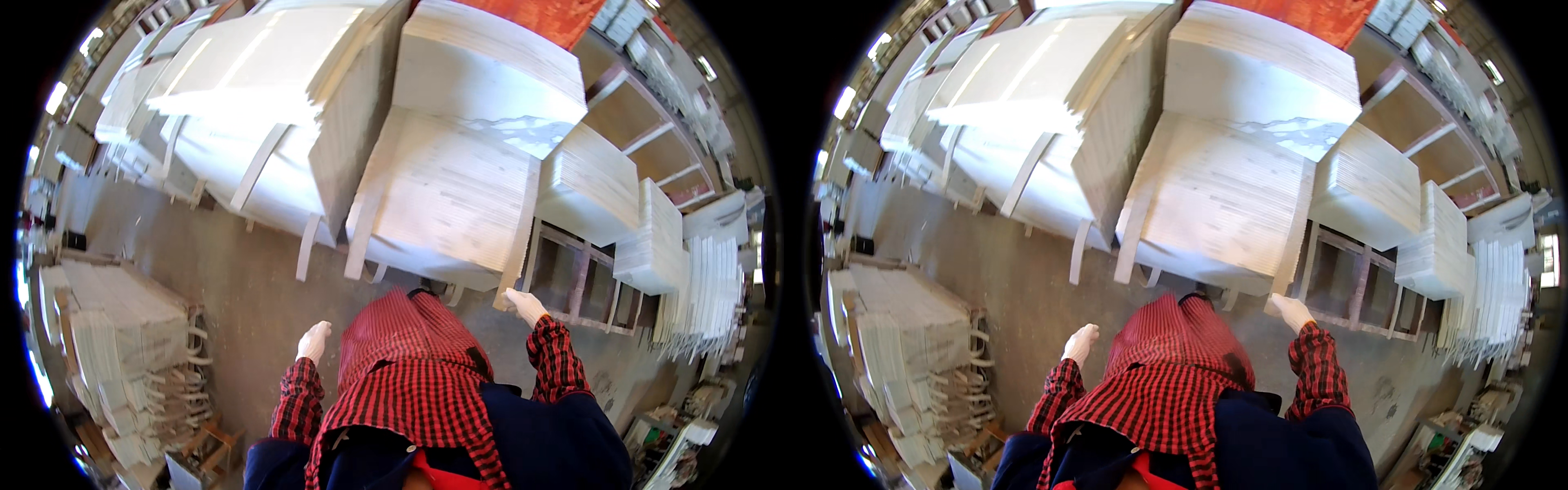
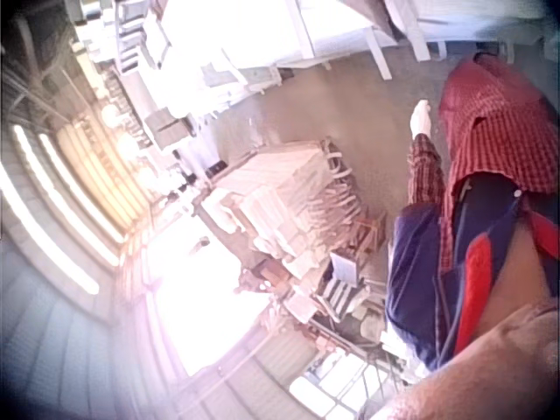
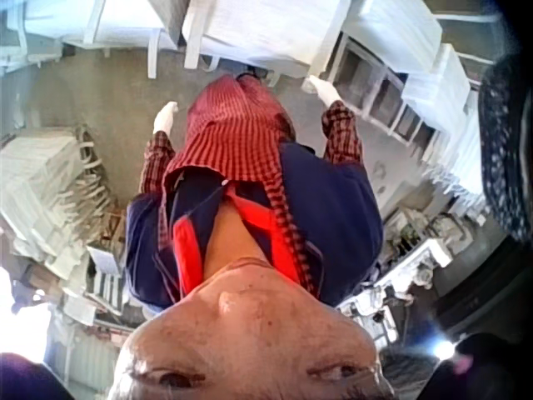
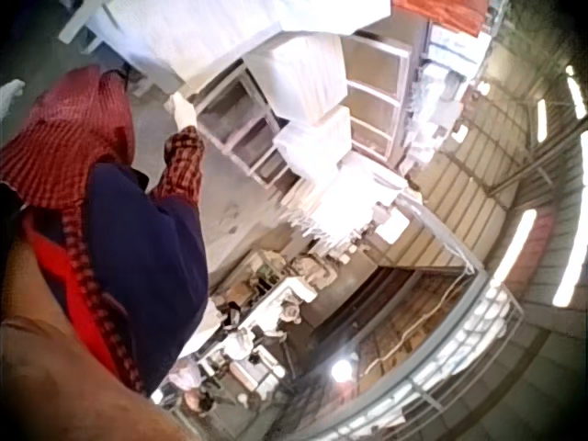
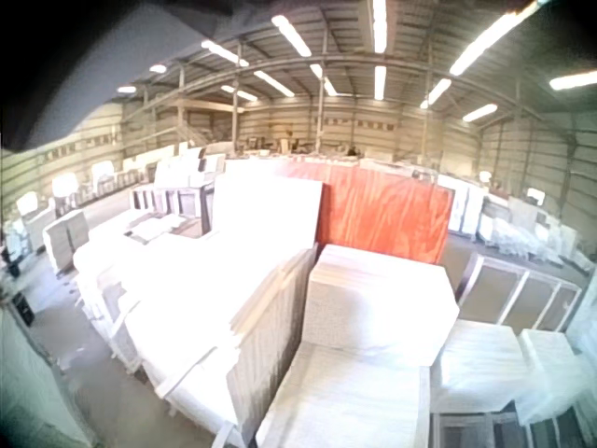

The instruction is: The person uses a metal scraper to smooth the edges of a large white plastic sheet on a workbench. They then apply a liquid from a purple bottle and wipe the surface with a cloth. Finally, the person carries the sheet to a rack and stacks it with other finished sheets.

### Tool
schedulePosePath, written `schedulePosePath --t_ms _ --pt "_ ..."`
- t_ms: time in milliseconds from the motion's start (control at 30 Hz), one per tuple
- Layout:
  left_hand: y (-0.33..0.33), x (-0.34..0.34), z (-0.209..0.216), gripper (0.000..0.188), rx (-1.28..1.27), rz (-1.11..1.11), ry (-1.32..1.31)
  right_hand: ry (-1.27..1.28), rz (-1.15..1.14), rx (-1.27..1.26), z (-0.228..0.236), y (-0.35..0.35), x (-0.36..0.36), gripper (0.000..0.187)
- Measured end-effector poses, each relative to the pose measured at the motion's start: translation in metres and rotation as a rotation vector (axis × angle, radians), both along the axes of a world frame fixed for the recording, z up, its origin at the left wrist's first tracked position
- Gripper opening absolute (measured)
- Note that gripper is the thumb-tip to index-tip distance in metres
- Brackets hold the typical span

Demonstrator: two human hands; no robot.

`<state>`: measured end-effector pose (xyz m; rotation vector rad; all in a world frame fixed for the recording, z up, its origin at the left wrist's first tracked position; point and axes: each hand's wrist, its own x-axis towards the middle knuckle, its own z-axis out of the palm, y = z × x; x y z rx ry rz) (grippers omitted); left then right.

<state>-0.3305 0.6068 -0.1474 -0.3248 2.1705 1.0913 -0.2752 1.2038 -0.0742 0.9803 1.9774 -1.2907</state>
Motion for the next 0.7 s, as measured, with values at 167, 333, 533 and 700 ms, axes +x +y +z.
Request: schedulePosePath --t_ms 167,333,533,700 --pt "0.088 -0.049 0.041 0.037 0.11 0.022 -0.094 -0.046 -0.375 -0.105 0.002 0.045 -0.056 0.059" --pt "0.11 -0.055 0.03 0.032 0.073 -0.34 0.058 0.29 -0.707 -0.171 -0.019 0.113 -0.166 0.058" --pt "0.155 -0.111 0.068 0.042 0.018 0.063 -0.342 0.525 -0.842 -0.238 0.012 0.225 -0.314 0.082" --pt "0.207 -0.164 0.095 0.045 0.06 0.203 -0.343 0.492 -0.911 -0.113 0.041 0.319 -0.416 0.088"
